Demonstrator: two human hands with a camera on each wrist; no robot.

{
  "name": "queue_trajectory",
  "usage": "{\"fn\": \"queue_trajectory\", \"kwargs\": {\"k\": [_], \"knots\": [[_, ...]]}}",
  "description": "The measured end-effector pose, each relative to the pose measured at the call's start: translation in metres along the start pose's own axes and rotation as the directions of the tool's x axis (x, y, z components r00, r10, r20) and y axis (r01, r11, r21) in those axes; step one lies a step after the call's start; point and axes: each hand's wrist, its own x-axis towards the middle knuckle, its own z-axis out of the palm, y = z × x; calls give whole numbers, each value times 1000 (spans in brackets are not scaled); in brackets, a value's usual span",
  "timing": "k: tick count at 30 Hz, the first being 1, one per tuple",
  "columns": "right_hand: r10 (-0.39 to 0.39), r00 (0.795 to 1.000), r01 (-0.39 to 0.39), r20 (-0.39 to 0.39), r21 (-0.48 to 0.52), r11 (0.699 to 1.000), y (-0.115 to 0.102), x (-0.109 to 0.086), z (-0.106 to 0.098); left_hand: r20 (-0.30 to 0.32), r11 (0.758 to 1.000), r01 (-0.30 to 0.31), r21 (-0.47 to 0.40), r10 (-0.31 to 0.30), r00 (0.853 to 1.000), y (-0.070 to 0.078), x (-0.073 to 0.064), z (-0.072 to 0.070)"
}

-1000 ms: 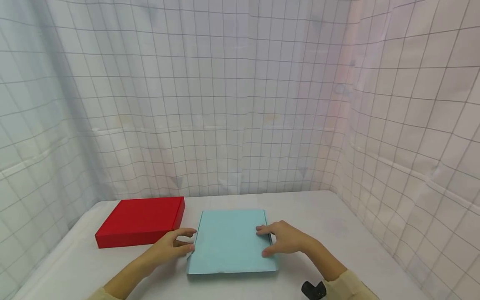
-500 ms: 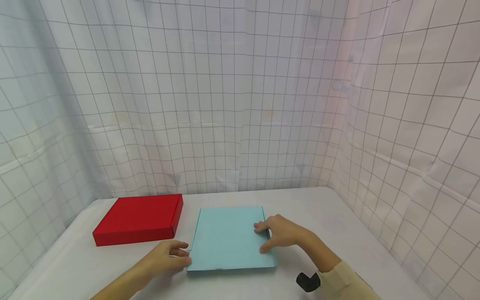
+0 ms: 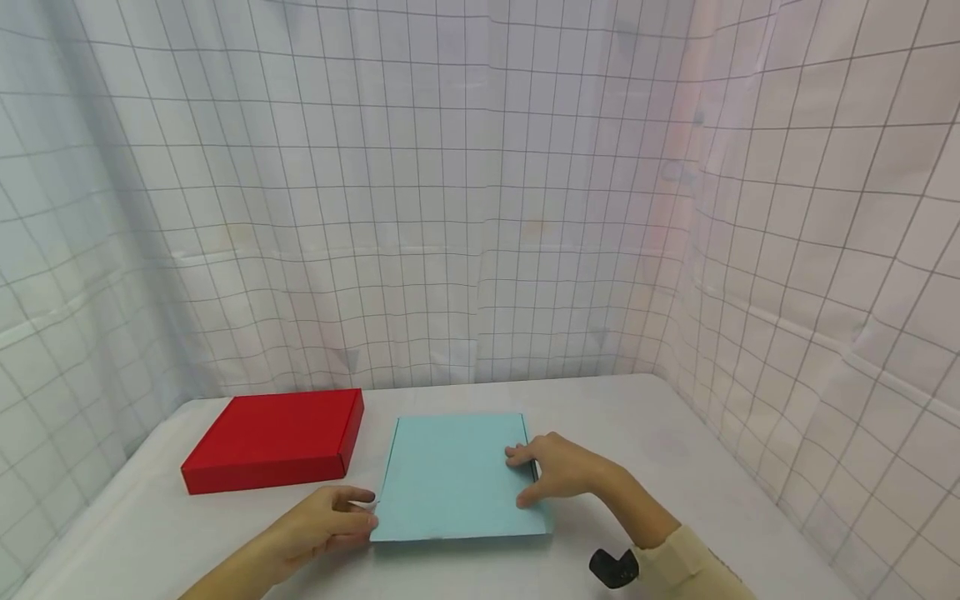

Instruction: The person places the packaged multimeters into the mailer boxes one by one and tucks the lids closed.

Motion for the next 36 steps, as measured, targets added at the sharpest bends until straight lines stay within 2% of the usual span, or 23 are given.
{"fn": "queue_trajectory", "kwargs": {"k": [8,17,22,25,28,36], "knots": [[5,1000,-5,8,-18,1000,0,2,-1,38,998,11,-66,-8,999,-2,0,-3],[6,1000,-6,4,-10,1000,-3,1,0,47,999,6,-38,-4,999,-2,1,-4],[6,1000,-6,-2,-13,1000,-3,1,0,32,999,-8,40,7,999,-2,3,-4],[4,1000,-5,-4,-31,1000,-2,1,1,5,992,-11,123,10,1000,-3,4,-3],[10,1000,-10,-8,-43,999,-2,1,1,-19,978,-24,207,29,999,-3,5,-2],[21,1000,-22,-14,-32,999,1,1,3,-47,931,-54,360,75,996,2,5,1]]}}
